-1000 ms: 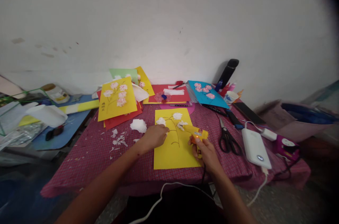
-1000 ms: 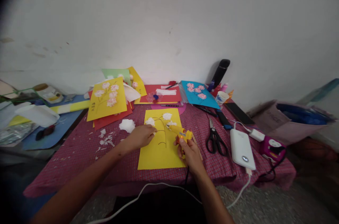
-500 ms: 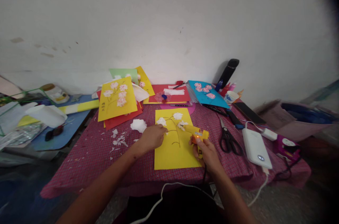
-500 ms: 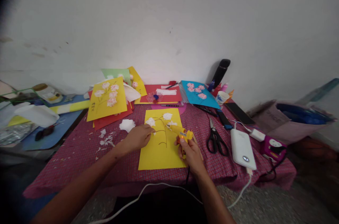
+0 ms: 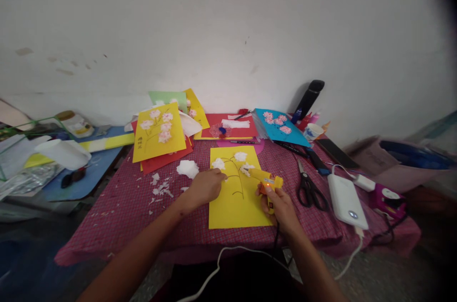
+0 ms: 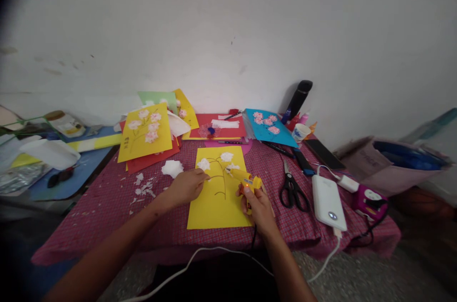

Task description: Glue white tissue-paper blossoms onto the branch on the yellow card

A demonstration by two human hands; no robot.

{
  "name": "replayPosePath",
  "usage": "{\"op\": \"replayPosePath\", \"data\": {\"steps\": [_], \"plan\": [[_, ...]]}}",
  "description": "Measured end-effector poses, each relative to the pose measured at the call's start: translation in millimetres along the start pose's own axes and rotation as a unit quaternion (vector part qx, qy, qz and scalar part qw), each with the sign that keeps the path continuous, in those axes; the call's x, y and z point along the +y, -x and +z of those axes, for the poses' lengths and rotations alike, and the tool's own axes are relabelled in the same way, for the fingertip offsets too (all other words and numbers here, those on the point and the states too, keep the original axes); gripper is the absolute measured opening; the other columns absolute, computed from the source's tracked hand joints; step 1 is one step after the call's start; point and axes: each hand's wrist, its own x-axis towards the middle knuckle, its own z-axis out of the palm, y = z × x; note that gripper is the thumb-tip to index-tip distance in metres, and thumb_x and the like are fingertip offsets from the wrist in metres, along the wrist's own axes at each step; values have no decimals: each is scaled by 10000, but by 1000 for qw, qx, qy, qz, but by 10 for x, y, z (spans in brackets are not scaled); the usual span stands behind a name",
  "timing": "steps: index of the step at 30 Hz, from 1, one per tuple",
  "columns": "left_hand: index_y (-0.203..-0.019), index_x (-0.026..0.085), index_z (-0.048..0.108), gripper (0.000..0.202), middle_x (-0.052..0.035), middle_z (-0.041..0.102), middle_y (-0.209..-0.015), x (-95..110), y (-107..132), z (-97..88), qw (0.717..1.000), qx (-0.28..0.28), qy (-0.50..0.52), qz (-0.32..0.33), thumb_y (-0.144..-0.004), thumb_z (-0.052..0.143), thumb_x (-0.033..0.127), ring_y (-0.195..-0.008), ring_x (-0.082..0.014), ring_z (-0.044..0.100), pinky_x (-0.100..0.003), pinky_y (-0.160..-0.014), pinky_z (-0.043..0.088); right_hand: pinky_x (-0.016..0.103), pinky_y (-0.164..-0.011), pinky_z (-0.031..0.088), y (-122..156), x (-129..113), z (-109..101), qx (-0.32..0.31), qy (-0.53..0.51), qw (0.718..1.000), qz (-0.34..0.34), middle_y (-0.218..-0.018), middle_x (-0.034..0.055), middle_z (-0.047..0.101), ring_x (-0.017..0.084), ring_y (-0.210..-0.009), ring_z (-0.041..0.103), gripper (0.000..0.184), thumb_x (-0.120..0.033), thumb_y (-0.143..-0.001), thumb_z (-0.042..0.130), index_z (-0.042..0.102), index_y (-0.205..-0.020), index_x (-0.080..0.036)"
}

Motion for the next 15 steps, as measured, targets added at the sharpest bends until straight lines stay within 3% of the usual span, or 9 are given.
{"op": "replayPosePath", "data": {"steps": [5, 6, 8, 10, 12, 15], "plan": [[-1113, 206, 668, 314, -79, 685, -1072, -101, 240, -39, 994, 93, 48, -24, -901, 447, 135, -1001, -212, 634, -312, -871, 499, 272, -482, 317, -1, 15, -4, -4, -17, 1000, -11, -545, -19, 557, 121, -461, 428, 410, -588, -897, 580, 715, -920, -201], [-1065, 200, 672, 307, -78, 690, -1045, -134, 332, -27, 990, 119, 64, -26, -885, 436, 122, -982, -209, 632, -313, -860, 495, 275, -485, 315, -1, 15, -5, -2, -13, 1000, -10, -546, -19, 554, 125, -464, 425, 414, -589, -900, 574, 714, -922, -200], [-819, 200, 643, 240, -42, 656, -808, -208, 557, 11, 975, 188, 113, -46, -840, 425, 102, -796, -184, 612, -292, -751, 480, 281, -489, 313, 0, 12, -6, 2, -3, 1000, -6, -552, -17, 550, 134, -473, 423, 422, -593, -899, 570, 712, -940, -198], [-659, 206, 538, 224, -3, 556, -650, -284, 804, 49, 936, 281, 185, -106, -794, 406, 84, -642, -159, 539, -271, -637, 431, 283, -498, 319, -1, 12, -7, 4, 2, 1000, -4, -549, -17, 540, 140, -487, 429, 419, -590, -890, 583, 711, -954, -197], [-632, 210, 490, 206, 15, 513, -620, -357, 1033, 59, 874, 362, 281, -162, -783, 405, 98, -603, -149, 501, -260, -592, 401, 281, -494, 313, -4, 20, -9, 2, -1, 1000, -3, -535, -19, 522, 137, -486, 424, 415, -588, -869, 610, 710, -943, -192], [-744, 206, 567, 151, 27, 533, -638, -463, 1269, 3, 801, 404, 373, -235, -859, 468, 194, -610, -147, 518, -250, -578, 405, 280, -469, 281, -13, 42, -12, 3, -6, 1000, 15, -541, -17, 515, 128, -465, 396, 407, -580, -838, 648, 708, -930, -189]]}}
